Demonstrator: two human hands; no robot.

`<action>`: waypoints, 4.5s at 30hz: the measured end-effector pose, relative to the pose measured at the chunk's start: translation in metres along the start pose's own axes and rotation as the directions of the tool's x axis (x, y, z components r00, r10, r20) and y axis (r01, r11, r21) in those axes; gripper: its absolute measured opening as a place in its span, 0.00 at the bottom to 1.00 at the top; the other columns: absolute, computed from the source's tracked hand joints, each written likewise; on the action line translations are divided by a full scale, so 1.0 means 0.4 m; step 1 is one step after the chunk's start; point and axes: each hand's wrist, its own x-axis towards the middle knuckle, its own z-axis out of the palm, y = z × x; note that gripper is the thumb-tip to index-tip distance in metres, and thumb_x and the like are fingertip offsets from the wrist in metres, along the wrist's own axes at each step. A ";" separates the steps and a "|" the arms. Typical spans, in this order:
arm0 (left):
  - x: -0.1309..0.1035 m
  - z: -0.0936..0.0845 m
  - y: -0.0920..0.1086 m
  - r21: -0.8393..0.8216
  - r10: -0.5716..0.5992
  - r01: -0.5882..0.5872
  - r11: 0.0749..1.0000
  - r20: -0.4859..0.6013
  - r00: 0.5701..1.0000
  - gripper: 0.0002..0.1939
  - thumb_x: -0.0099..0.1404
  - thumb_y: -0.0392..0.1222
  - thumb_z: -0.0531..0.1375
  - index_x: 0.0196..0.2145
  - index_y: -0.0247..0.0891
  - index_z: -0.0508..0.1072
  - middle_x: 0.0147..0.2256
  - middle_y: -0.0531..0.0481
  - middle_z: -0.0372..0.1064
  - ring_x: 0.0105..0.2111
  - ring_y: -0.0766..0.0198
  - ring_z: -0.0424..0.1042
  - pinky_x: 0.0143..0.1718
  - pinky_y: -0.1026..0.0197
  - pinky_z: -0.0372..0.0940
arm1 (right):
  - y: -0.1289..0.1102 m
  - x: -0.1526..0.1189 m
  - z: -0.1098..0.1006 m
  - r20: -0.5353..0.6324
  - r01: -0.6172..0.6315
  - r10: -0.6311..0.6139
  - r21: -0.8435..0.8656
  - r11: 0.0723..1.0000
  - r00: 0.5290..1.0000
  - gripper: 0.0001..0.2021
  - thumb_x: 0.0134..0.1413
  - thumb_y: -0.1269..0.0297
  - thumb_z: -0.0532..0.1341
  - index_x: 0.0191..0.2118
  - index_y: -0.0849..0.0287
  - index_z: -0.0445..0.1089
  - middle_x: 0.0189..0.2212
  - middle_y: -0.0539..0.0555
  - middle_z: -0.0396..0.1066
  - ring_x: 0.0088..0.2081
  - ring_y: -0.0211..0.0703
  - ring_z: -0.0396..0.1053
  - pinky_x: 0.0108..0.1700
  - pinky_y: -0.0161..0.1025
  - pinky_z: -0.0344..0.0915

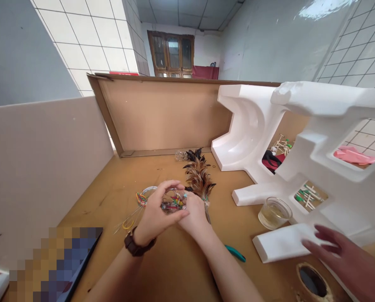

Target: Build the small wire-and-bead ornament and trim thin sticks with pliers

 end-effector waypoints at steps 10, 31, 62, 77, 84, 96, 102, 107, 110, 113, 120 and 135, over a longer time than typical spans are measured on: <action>0.006 0.004 -0.008 -0.059 0.057 -0.059 0.996 -0.031 0.998 0.06 0.59 0.35 0.53 0.31 0.37 0.70 0.35 0.46 0.70 0.39 0.62 0.68 0.43 0.58 0.63 | -0.001 0.000 0.023 0.004 0.014 -0.013 -0.127 0.992 1.000 0.10 0.46 0.64 0.54 0.34 0.57 0.70 0.28 0.54 0.73 0.27 0.41 0.66 0.27 0.33 0.54; 0.018 -0.015 -0.032 -0.439 -0.217 0.200 0.876 0.011 0.976 0.19 0.64 0.46 0.49 0.51 0.37 0.58 0.51 0.42 0.62 0.51 0.60 0.61 0.51 0.56 0.57 | 0.043 0.026 0.034 0.235 -0.112 -0.081 0.704 0.701 0.969 0.17 0.48 0.60 0.58 0.45 0.55 0.68 0.40 0.51 0.71 0.44 0.45 0.66 0.47 0.43 0.60; -0.004 0.068 -0.055 -0.162 -0.167 0.195 0.967 0.171 0.971 0.06 0.59 0.37 0.55 0.36 0.38 0.63 0.36 0.49 0.64 0.35 0.65 0.67 0.38 0.62 0.64 | 0.064 0.042 -0.007 0.272 -0.221 0.212 0.946 -0.235 0.939 0.10 0.48 0.62 0.57 0.32 0.61 0.72 0.35 0.53 0.74 0.37 0.45 0.70 0.40 0.43 0.65; 0.023 0.068 -0.123 -0.582 -0.389 0.482 0.654 0.287 0.875 0.13 0.50 0.42 0.63 0.29 0.35 0.64 0.29 0.54 0.66 0.31 0.68 0.68 0.33 0.64 0.66 | 0.083 0.041 -0.025 0.145 -0.160 0.180 0.984 0.076 0.973 0.16 0.45 0.63 0.60 0.44 0.54 0.68 0.47 0.52 0.67 0.48 0.47 0.63 0.43 0.42 0.62; 0.019 0.033 -0.095 -0.494 -0.313 0.451 0.744 0.339 0.887 0.12 0.54 0.41 0.61 0.35 0.36 0.64 0.34 0.50 0.67 0.36 0.66 0.68 0.40 0.61 0.63 | 0.088 0.032 -0.052 0.061 -0.063 0.021 0.991 0.115 0.998 0.19 0.39 0.70 0.58 0.42 0.57 0.71 0.47 0.53 0.68 0.51 0.49 0.61 0.52 0.46 0.56; 0.016 0.020 -0.087 -0.471 -0.274 0.416 0.778 0.342 0.899 0.17 0.56 0.38 0.58 0.44 0.38 0.61 0.41 0.46 0.65 0.40 0.64 0.67 0.42 0.60 0.62 | 0.076 0.023 -0.061 0.066 -0.055 -0.055 0.981 0.184 0.996 0.21 0.37 0.72 0.60 0.43 0.55 0.70 0.47 0.52 0.68 0.50 0.49 0.62 0.50 0.45 0.59; 0.022 0.005 -0.078 -0.510 -0.307 0.509 0.693 0.430 0.849 0.14 0.56 0.39 0.58 0.41 0.37 0.65 0.37 0.48 0.67 0.36 0.65 0.68 0.40 0.61 0.63 | 0.076 0.021 -0.063 0.100 -0.097 -0.033 0.992 0.082 0.994 0.21 0.36 0.71 0.59 0.42 0.56 0.70 0.46 0.54 0.68 0.50 0.49 0.62 0.50 0.45 0.59; 0.023 0.008 -0.080 -0.483 -0.360 0.542 0.688 0.421 0.832 0.11 0.57 0.43 0.58 0.36 0.35 0.67 0.30 0.52 0.67 0.28 0.69 0.67 0.35 0.63 0.63 | 0.082 0.017 -0.062 0.135 -0.132 -0.047 0.989 0.062 0.990 0.21 0.34 0.71 0.59 0.42 0.56 0.70 0.45 0.54 0.69 0.50 0.50 0.62 0.47 0.46 0.61; 0.020 0.021 -0.086 -0.490 -0.372 0.560 0.668 0.432 0.822 0.11 0.56 0.43 0.59 0.34 0.34 0.67 0.27 0.53 0.66 0.27 0.70 0.66 0.33 0.64 0.62 | 0.090 0.016 -0.057 0.163 -0.158 -0.053 0.984 0.080 0.985 0.22 0.34 0.72 0.59 0.42 0.56 0.70 0.44 0.54 0.70 0.47 0.51 0.64 0.43 0.46 0.64; 0.018 0.026 -0.086 -0.477 -0.377 0.559 0.678 0.426 0.822 0.11 0.55 0.45 0.59 0.30 0.34 0.66 0.25 0.54 0.66 0.25 0.70 0.65 0.30 0.65 0.61 | 0.095 0.015 -0.056 0.139 -0.132 -0.054 0.985 0.112 0.989 0.21 0.35 0.72 0.59 0.42 0.56 0.70 0.43 0.54 0.71 0.46 0.50 0.65 0.43 0.46 0.64; 0.019 0.019 -0.075 -0.463 -0.384 0.550 0.695 0.408 0.829 0.11 0.54 0.45 0.60 0.30 0.35 0.64 0.21 0.56 0.64 0.22 0.71 0.64 0.25 0.68 0.60 | 0.093 0.011 -0.059 0.119 -0.112 -0.056 0.987 0.113 0.991 0.20 0.34 0.72 0.60 0.41 0.57 0.70 0.41 0.55 0.72 0.46 0.50 0.66 0.45 0.47 0.63; 0.015 0.009 -0.070 -0.496 -0.298 0.564 0.660 0.516 0.803 0.10 0.54 0.43 0.61 0.32 0.34 0.66 0.24 0.52 0.67 0.22 0.71 0.65 0.26 0.67 0.61 | 0.088 -0.009 -0.122 0.101 -0.033 -0.179 0.937 0.349 0.979 0.25 0.28 0.63 0.68 0.41 0.57 0.71 0.52 0.57 0.61 0.58 0.55 0.49 0.54 0.49 0.52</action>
